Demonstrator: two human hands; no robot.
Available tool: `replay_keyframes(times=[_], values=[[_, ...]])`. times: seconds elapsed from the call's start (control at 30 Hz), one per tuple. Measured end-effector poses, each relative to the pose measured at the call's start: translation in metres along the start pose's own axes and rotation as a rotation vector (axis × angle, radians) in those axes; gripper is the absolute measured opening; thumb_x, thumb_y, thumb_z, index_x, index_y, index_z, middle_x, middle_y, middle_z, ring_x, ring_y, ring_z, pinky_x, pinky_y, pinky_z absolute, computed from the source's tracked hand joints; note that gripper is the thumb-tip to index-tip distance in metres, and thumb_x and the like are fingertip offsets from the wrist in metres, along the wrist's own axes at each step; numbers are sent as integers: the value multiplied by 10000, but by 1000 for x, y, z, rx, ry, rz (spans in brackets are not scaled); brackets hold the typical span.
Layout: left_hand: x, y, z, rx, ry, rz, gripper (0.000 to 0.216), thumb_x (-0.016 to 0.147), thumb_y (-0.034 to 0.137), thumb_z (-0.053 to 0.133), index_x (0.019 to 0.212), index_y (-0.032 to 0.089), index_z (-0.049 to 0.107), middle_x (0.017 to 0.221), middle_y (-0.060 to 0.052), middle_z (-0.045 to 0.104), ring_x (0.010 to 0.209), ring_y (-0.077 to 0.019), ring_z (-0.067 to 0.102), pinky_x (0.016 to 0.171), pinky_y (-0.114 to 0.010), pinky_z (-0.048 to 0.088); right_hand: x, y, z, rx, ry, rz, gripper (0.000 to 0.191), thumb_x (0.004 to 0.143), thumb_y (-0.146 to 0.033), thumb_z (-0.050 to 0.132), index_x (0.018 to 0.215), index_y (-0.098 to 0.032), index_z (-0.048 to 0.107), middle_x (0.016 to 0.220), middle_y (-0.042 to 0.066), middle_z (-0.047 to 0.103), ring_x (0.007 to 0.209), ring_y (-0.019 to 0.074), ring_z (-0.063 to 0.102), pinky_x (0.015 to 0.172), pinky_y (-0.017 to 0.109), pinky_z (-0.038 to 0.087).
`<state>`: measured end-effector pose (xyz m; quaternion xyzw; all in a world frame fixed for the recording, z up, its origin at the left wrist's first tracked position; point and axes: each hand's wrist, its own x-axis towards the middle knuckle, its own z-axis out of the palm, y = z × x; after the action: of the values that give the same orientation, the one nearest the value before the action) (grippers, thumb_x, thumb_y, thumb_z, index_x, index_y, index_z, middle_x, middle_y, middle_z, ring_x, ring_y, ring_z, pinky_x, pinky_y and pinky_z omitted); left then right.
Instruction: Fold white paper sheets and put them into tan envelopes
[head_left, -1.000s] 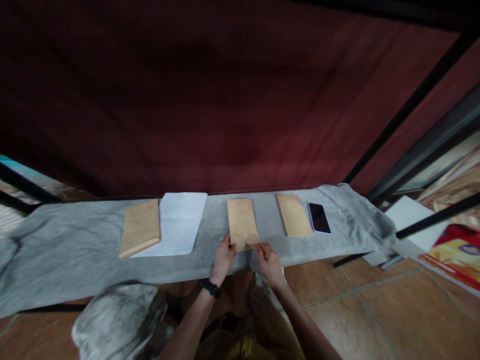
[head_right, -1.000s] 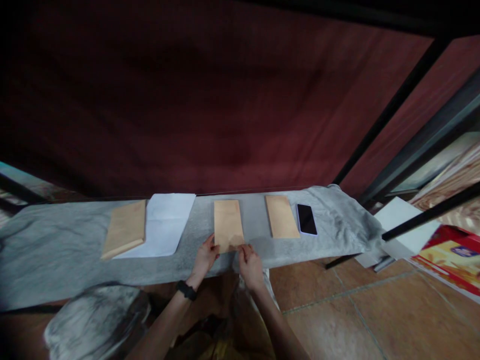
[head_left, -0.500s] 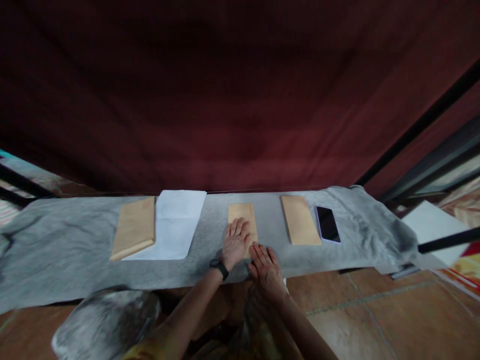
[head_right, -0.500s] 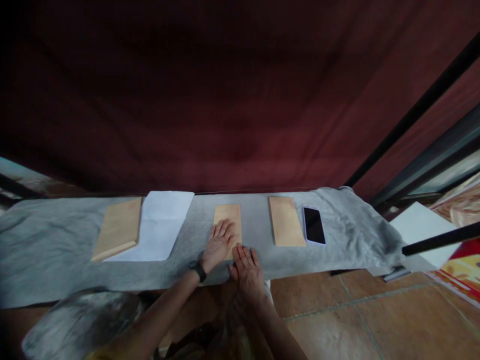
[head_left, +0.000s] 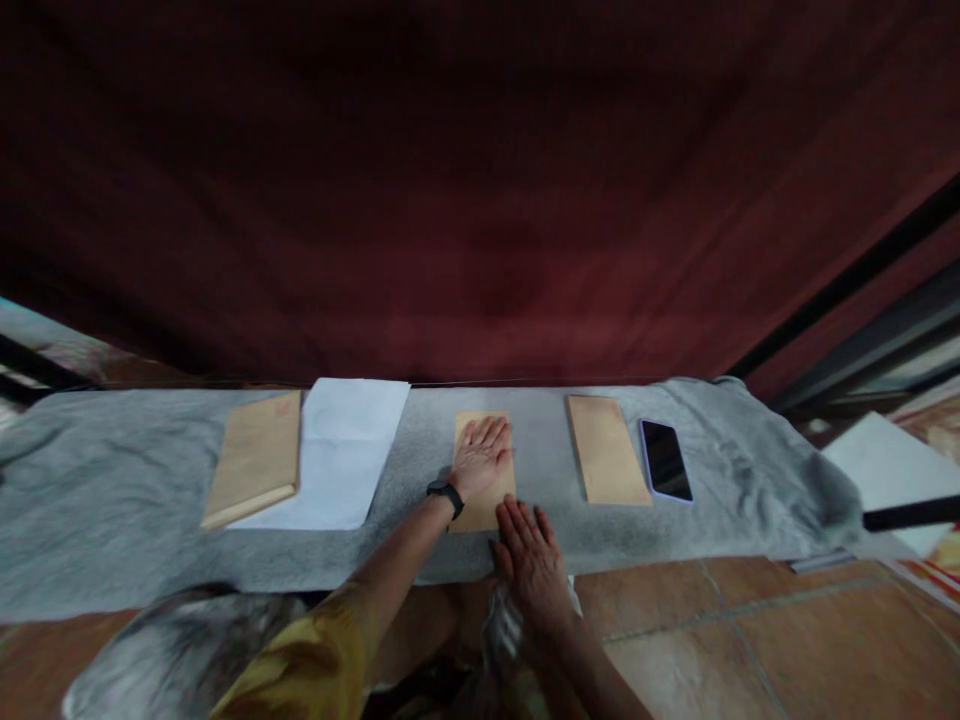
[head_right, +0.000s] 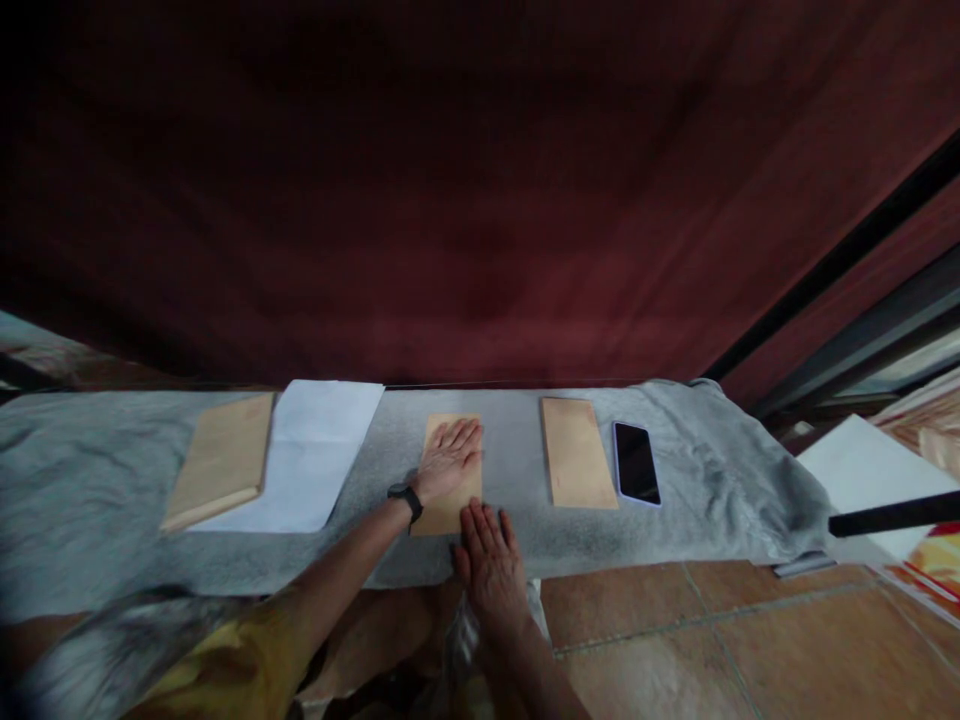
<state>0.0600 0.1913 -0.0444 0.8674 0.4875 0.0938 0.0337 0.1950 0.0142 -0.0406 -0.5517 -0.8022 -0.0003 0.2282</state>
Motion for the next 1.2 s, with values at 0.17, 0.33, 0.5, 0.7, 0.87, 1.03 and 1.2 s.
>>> replay_keyframes(times=[0.17, 0.33, 0.5, 0.7, 0.87, 1.03, 1.2], values=[[-31, 8, 0, 6, 18, 86, 550, 1023, 403, 264, 1532, 203, 322, 1601, -29, 326, 1498, -192, 227, 1243, -443, 131, 0, -2, -4, 12, -15, 18, 466, 1026, -292, 418, 1481, -194, 427, 1475, 89, 515, 1386, 218, 441, 1189, 447, 275], [-58, 17, -8, -20, 21, 157, 552, 1031, 416, 256, 1527, 183, 326, 1602, -49, 323, 1491, -178, 245, 1236, -417, 165, -2, 0, 2, -21, -34, 27, 467, 1020, -285, 417, 1474, -180, 438, 1463, 87, 529, 1375, 210, 454, 1195, 432, 265], [-87, 25, -17, -41, 22, 195, 543, 1036, 423, 264, 1525, 196, 323, 1596, -57, 336, 1481, -180, 276, 1226, -426, 196, -7, 4, 16, -67, -54, 27, 446, 1004, -235, 420, 1438, -154, 486, 1449, 105, 540, 1373, 222, 458, 1187, 448, 276], [-133, 30, -22, -27, 47, 244, 637, 1006, 516, 344, 1544, 184, 270, 1615, -94, 287, 1493, -207, 249, 1216, -428, 235, -7, 6, 16, -33, -50, 42, 475, 1013, -235, 366, 1478, -176, 439, 1481, 98, 501, 1396, 225, 432, 1196, 469, 259], [-168, 30, -24, 13, 63, 270, 679, 979, 544, 397, 1544, 188, 274, 1618, -97, 280, 1487, -232, 264, 1207, -430, 270, 6, -5, 3, 105, -63, 70, 462, 1047, -272, 282, 1455, -166, 471, 1475, 86, 510, 1396, 195, 434, 1200, 444, 275], [-180, 27, -20, 36, 85, 265, 688, 974, 498, 428, 1521, 101, 301, 1554, -167, 389, 1450, -242, 349, 1176, -433, 338, 10, -24, 7, 137, -88, 15, 470, 1049, -317, 310, 1465, -153, 451, 1490, 83, 494, 1401, 185, 424, 1189, 413, 317], [-193, 24, -20, 56, 135, 234, 681, 980, 470, 441, 1543, 138, 254, 1567, -132, 378, 1457, -229, 335, 1178, -426, 352, -7, -19, 10, 75, -89, 7, 511, 1021, -329, 390, 1495, -139, 398, 1538, 93, 422, 1432, 217, 374, 1195, 437, 303]])
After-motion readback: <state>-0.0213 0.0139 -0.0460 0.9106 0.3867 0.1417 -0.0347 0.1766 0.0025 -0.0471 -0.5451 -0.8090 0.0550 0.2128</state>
